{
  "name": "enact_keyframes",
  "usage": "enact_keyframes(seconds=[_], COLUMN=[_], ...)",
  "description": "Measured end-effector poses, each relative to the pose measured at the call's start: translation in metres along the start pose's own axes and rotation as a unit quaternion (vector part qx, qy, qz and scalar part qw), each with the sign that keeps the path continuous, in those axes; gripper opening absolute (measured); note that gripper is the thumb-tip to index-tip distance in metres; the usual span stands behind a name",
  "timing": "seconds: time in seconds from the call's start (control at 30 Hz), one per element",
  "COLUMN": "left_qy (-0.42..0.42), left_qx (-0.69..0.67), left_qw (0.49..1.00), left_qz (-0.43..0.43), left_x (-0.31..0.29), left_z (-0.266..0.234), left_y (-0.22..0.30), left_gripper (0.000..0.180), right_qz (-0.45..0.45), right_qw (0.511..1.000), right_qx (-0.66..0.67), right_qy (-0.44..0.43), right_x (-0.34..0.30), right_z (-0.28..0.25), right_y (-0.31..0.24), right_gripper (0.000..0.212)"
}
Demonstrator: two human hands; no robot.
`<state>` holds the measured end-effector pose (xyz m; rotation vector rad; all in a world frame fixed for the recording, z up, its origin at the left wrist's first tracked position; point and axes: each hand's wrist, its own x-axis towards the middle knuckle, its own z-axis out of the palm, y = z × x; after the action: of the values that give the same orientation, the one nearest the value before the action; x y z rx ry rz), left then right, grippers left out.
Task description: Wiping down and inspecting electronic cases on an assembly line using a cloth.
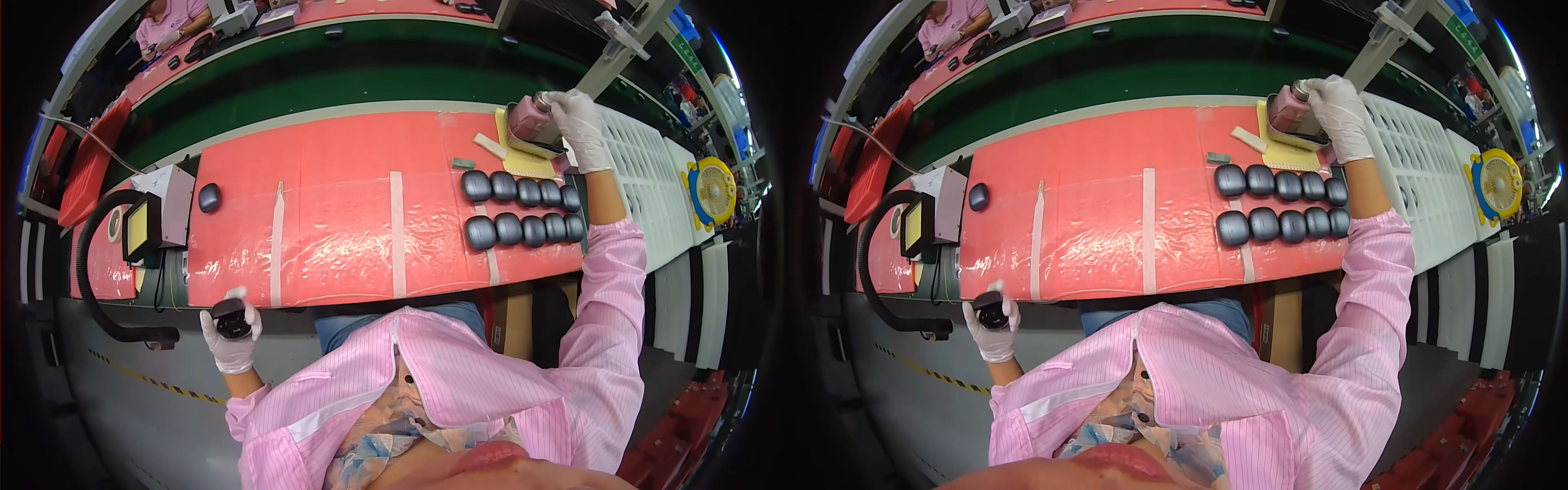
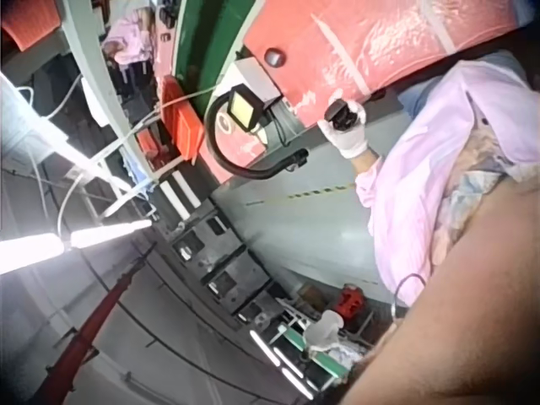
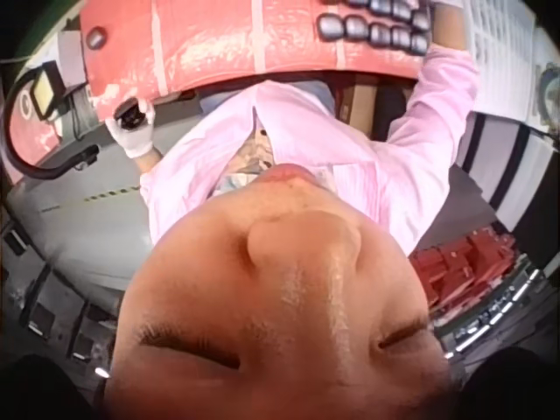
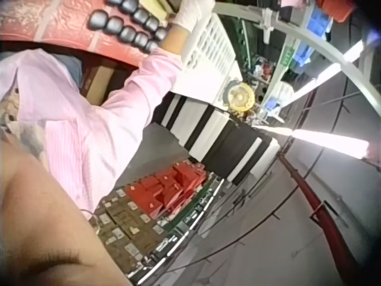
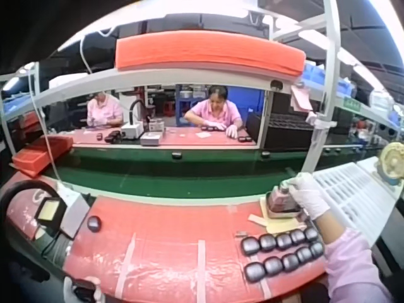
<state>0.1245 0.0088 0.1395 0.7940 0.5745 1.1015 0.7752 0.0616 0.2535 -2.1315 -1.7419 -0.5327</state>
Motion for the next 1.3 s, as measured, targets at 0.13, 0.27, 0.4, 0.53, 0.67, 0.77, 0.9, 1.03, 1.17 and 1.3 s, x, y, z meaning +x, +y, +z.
enact_keyframes(seconds=[0.13, 0.27, 0.4, 0.53, 0.67, 0.77, 0.9, 1.03, 1.17, 1.3], left_qy=[0.052, 0.051, -0.014, -0.016, 0.041, 0.075, 0.072, 0.120, 0.074, 0.056], left_qx=[-0.060, -0.039, -0.158, -0.184, -0.154, -0.159, -0.149, -0.104, -0.185, -0.260], left_qw=[0.996, 0.997, 0.984, 0.976, 0.976, 0.970, 0.975, 0.978, 0.959, 0.931], left_qz=[-0.026, -0.039, -0.087, -0.116, -0.150, -0.170, -0.150, -0.136, -0.201, -0.252], left_x=[0.027, 0.046, 0.060, 0.066, 0.068, 0.072, 0.070, 0.066, 0.062, 0.062], left_z=[0.060, 0.104, 0.115, 0.132, 0.137, 0.160, 0.172, 0.175, 0.166, 0.156], left_y=[-0.005, -0.025, -0.046, -0.061, -0.064, -0.054, -0.057, -0.054, -0.055, -0.062], left_gripper=[0.073, 0.066, 0.067, 0.069, 0.072, 0.072, 0.066, 0.053, 0.056, 0.061], right_qz=[-0.010, -0.006, 0.009, -0.001, 0.013, 0.007, -0.217, -0.279, -0.265, -0.100], right_qw=[0.998, 0.999, 0.987, 0.922, 0.892, 0.852, 0.857, 0.880, 0.901, 0.842], right_qx=[-0.017, 0.012, 0.153, 0.377, 0.452, 0.522, 0.465, 0.384, 0.341, 0.522], right_qy=[-0.054, -0.029, 0.056, 0.091, -0.029, -0.028, -0.045, -0.027, 0.036, -0.092], right_x=[0.002, -0.002, -0.020, -0.073, -0.118, -0.136, -0.136, -0.143, -0.151, -0.167], right_z=[-0.006, -0.011, -0.013, -0.006, 0.014, -0.003, -0.040, -0.018, -0.011, -0.016], right_y=[-0.001, 0.000, -0.030, -0.090, -0.150, -0.201, -0.268, -0.277, -0.275, -0.263], right_gripper=[0.023, 0.022, 0.018, 0.014, 0.021, 0.020, 0.031, 0.044, 0.038, 0.032])
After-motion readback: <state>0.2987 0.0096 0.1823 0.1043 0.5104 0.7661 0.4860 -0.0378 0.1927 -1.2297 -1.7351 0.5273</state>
